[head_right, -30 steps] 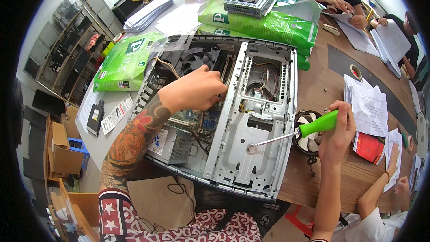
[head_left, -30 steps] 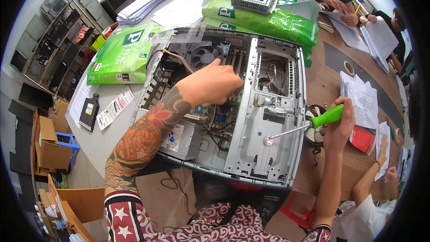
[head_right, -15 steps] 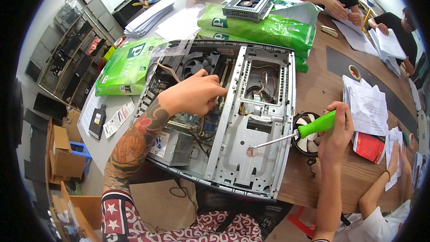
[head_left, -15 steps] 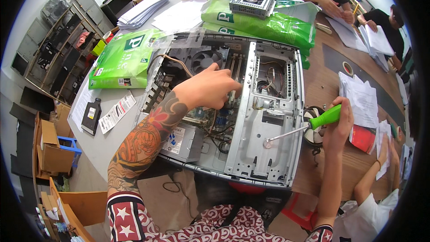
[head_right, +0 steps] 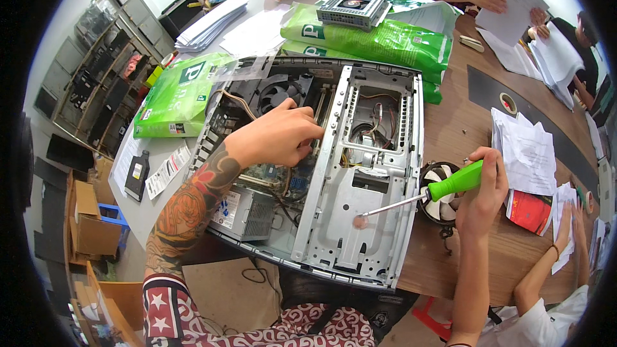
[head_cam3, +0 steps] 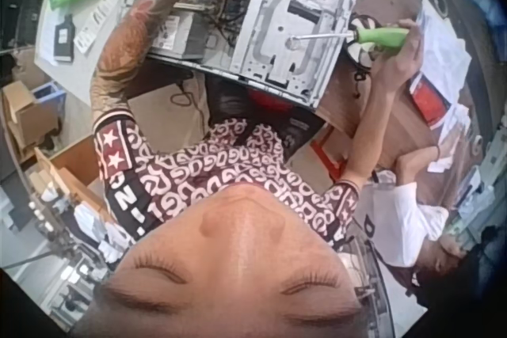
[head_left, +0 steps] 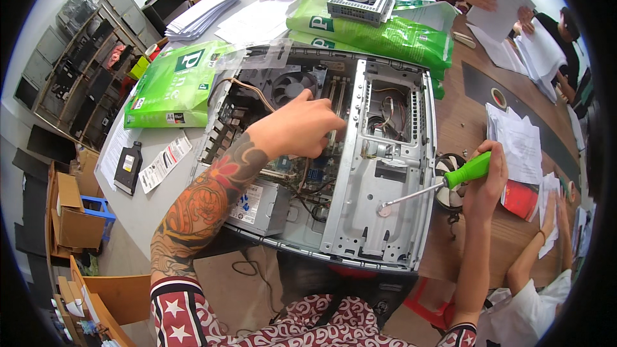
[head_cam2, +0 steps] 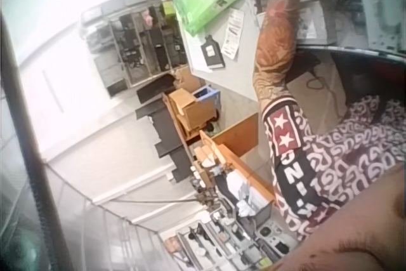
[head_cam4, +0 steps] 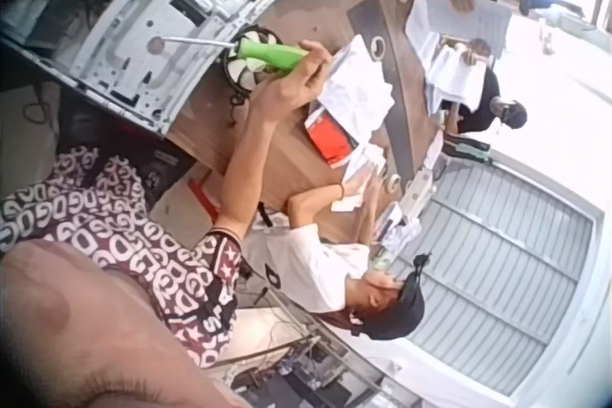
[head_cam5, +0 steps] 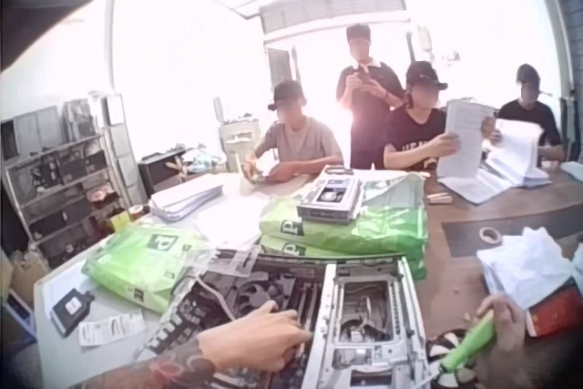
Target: The person works inside an open computer tower, using a screwdriver to unscrew and secure components including the internal fan and mounting brackets.
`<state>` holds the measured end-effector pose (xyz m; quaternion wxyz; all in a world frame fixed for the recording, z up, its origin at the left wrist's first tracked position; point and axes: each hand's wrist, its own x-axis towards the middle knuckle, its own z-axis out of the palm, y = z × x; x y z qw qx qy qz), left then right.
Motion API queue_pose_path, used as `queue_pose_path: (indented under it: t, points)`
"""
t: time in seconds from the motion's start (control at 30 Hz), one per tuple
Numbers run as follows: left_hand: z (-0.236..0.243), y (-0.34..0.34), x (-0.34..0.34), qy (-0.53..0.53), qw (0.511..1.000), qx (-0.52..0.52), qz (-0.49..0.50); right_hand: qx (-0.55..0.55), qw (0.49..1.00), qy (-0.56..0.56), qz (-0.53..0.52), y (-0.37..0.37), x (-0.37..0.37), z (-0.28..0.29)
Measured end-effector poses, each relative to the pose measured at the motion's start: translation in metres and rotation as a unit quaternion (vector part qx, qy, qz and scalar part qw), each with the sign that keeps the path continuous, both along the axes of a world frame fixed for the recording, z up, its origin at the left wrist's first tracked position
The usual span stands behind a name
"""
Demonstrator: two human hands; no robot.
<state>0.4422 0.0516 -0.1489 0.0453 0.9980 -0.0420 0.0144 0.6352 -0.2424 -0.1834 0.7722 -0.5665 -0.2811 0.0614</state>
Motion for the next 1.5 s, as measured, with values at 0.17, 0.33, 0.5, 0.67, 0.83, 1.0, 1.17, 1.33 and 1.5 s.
queue_pose_path:
  t: [0.17, 0.33, 0.5, 0.67, 0.83, 1.0, 1.17, 1.33, 1.5]
  points:
    - [-0.005, -0.003, 0.002, -0.001, 1.0, -0.01, 0.024, 0.004, 1.0, 0.011, 0.001, 0.0, -0.002, 0.001]
    - [0.001, -0.004, 0.007, 0.028, 0.999, -0.016, 0.043, 0.004, 1.0, 0.001, -0.017, 0.0, 0.003, -0.002]
    - [0.0, -0.006, 0.008, 0.05, 0.996, -0.019, 0.067, -0.005, 1.0, 0.01, -0.006, -0.001, 0.0, 0.0]
    - [0.003, 0.001, 0.003, 0.029, 0.995, -0.083, 0.044, -0.004, 1.0, 0.019, -0.008, -0.001, -0.002, 0.002]
    - [0.009, 0.004, 0.001, 0.077, 0.992, -0.1, 0.031, 0.007, 1.0, 0.009, -0.018, 0.001, -0.001, -0.002]
    - [-0.005, 0.003, -0.002, 0.016, 1.0, 0.0, -0.008, -0.003, 1.0, 0.007, -0.007, -0.002, -0.001, -0.001]
    - [0.004, 0.001, 0.0, 0.092, 0.993, -0.071, 0.031, -0.002, 1.0, 0.007, 0.006, -0.001, -0.002, 0.0]
    - [0.004, 0.001, 0.002, 0.091, 0.994, -0.06, 0.012, -0.004, 1.0, 0.002, -0.001, -0.003, 0.0, -0.001]
    - [0.005, -0.001, 0.0, 0.058, 0.997, -0.052, 0.017, -0.001, 1.0, 0.006, 0.007, -0.001, 0.0, 0.0]
